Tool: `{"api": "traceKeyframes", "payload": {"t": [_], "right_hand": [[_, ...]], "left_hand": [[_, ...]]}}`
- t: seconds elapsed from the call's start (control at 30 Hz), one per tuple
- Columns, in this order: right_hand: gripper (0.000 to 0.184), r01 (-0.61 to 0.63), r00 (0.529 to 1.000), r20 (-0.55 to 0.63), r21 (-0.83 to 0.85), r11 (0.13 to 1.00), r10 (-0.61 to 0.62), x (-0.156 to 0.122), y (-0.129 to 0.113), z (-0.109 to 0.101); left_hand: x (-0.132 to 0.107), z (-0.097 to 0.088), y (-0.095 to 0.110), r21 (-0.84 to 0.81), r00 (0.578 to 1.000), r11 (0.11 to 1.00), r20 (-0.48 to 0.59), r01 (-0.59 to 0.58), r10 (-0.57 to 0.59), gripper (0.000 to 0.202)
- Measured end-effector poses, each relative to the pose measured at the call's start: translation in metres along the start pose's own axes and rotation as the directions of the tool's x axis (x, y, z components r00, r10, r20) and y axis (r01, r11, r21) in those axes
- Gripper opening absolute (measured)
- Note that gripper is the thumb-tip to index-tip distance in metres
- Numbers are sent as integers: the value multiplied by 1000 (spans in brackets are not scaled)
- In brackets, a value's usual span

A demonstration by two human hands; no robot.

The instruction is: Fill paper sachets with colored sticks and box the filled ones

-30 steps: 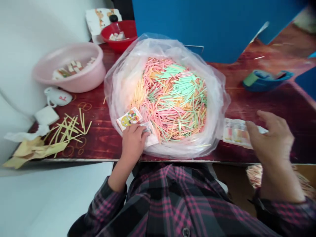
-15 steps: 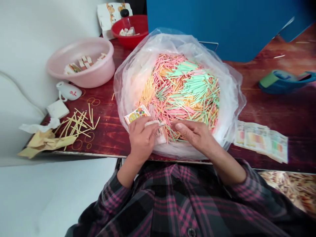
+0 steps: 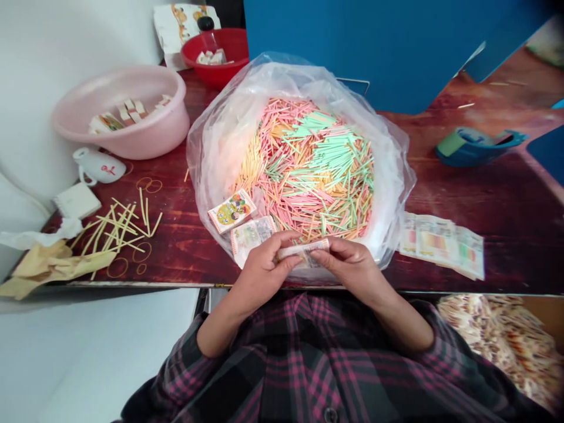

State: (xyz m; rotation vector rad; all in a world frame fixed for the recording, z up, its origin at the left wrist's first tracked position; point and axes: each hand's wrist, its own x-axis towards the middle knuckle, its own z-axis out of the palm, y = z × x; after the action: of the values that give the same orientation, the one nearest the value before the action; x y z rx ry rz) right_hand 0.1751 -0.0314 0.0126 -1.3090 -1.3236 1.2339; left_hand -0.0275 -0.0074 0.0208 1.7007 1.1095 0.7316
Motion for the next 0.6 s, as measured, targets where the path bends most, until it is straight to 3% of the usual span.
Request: {"api": "traceKeyframes", "payload": {"t": [0.13,0.4,0.53,0.6], "right_hand": [[23,56,998,-17,-41,998,-57,-9,6,2],[60,191,981,47,-276,942,-186,-8,4,0],[49,259,966,110,-411,874,-235,13,0,-26],[34,281,951,59,-585,761,-305,26,4,-44]], "left_hand": [[-5,-1,4,-77,994,995,89,65,-58,32],[-6,-5,1,25,989,1000,146,2,-6,23],[-3,-9,-5,225,987,963,93,-146,128,27],[-1,-8,-8,414,975,884,74,-219,208,27]]}}
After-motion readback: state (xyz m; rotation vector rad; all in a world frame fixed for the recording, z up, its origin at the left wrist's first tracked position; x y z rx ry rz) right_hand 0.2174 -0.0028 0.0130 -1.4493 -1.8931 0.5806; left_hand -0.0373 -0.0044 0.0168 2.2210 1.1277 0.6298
